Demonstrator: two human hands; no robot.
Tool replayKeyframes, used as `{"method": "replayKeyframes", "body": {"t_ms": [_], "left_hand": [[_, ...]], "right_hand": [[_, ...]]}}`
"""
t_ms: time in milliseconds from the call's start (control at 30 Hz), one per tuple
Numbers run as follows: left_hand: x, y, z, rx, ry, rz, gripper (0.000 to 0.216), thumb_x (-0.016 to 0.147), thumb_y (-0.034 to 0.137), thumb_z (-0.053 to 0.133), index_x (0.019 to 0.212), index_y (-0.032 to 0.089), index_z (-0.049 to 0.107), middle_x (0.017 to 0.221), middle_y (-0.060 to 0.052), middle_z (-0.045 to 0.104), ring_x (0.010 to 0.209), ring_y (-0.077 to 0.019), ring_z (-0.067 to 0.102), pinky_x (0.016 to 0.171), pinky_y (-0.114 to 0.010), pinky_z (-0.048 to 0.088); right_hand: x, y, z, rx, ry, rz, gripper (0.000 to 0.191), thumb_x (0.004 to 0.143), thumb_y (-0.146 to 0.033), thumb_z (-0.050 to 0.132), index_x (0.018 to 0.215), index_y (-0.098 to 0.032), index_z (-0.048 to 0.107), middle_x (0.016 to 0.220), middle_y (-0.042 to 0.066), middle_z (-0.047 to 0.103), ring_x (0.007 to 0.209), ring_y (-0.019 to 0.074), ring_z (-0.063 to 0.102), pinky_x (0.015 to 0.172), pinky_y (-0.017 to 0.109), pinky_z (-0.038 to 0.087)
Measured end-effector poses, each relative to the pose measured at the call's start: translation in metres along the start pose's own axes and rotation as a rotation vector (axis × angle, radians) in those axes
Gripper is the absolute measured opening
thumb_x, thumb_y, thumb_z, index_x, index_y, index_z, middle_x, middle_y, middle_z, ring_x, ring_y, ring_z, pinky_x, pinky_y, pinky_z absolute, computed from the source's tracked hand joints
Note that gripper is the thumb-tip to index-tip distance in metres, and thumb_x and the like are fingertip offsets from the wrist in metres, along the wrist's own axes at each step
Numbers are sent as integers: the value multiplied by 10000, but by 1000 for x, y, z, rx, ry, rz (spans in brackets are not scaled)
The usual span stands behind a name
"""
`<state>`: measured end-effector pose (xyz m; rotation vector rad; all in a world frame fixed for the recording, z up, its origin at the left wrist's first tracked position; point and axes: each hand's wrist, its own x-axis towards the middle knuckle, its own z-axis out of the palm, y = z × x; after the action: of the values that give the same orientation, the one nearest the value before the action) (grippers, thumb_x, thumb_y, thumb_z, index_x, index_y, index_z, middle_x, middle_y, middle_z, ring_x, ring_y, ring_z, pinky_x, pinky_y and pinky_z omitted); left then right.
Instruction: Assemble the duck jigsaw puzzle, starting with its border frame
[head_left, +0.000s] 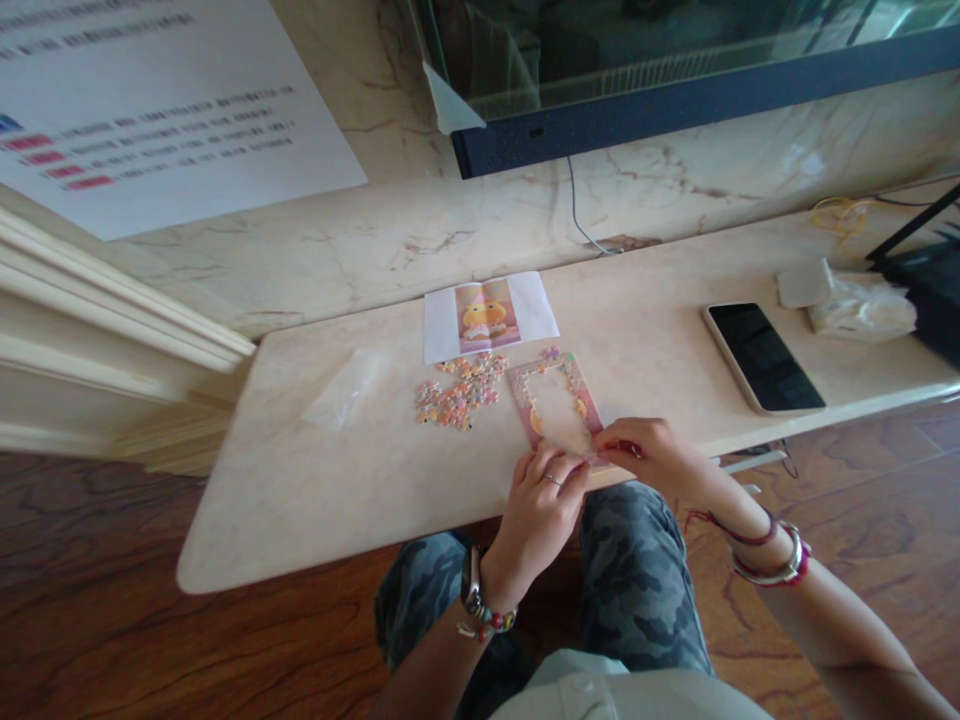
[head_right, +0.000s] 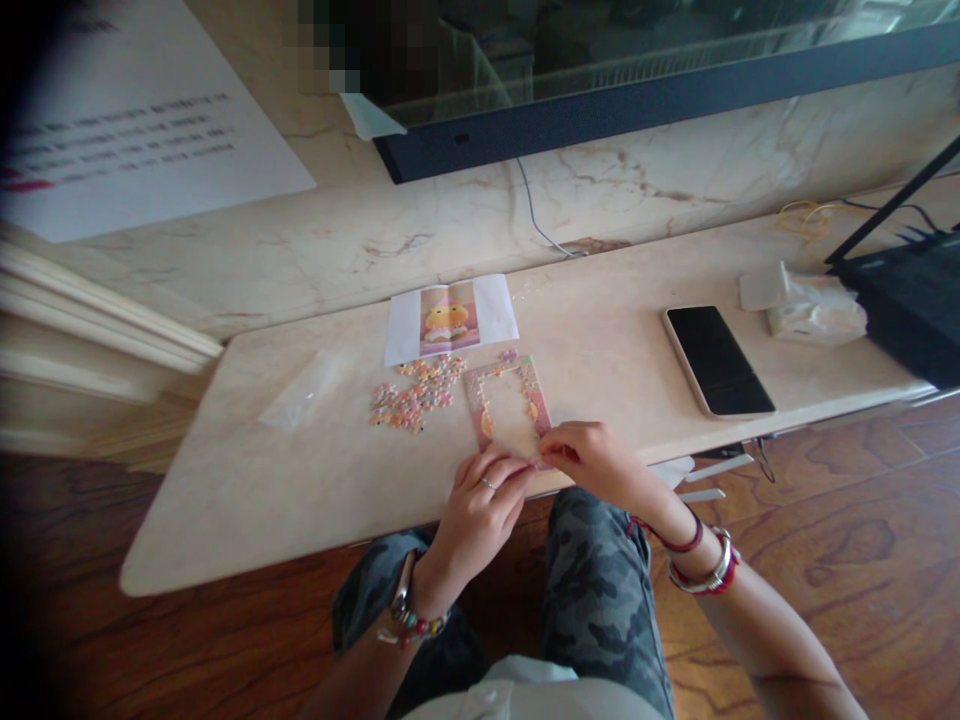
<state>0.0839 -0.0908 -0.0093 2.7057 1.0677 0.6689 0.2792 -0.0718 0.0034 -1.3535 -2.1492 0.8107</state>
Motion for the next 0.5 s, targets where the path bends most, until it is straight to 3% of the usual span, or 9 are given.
{"method": "replayKeyframes", "body": {"t_ms": [500], "left_hand": [[-2,0,3,49,-15,21,273,836,154,485,1097,205,547,1007,-52,581,977,-198,484,856,-379,413]], "right_hand": [[1,-4,10,-116,64,-20,125,808,-151,490,760,-170,604,677,16,582,605,99,539,568,204,413]]}}
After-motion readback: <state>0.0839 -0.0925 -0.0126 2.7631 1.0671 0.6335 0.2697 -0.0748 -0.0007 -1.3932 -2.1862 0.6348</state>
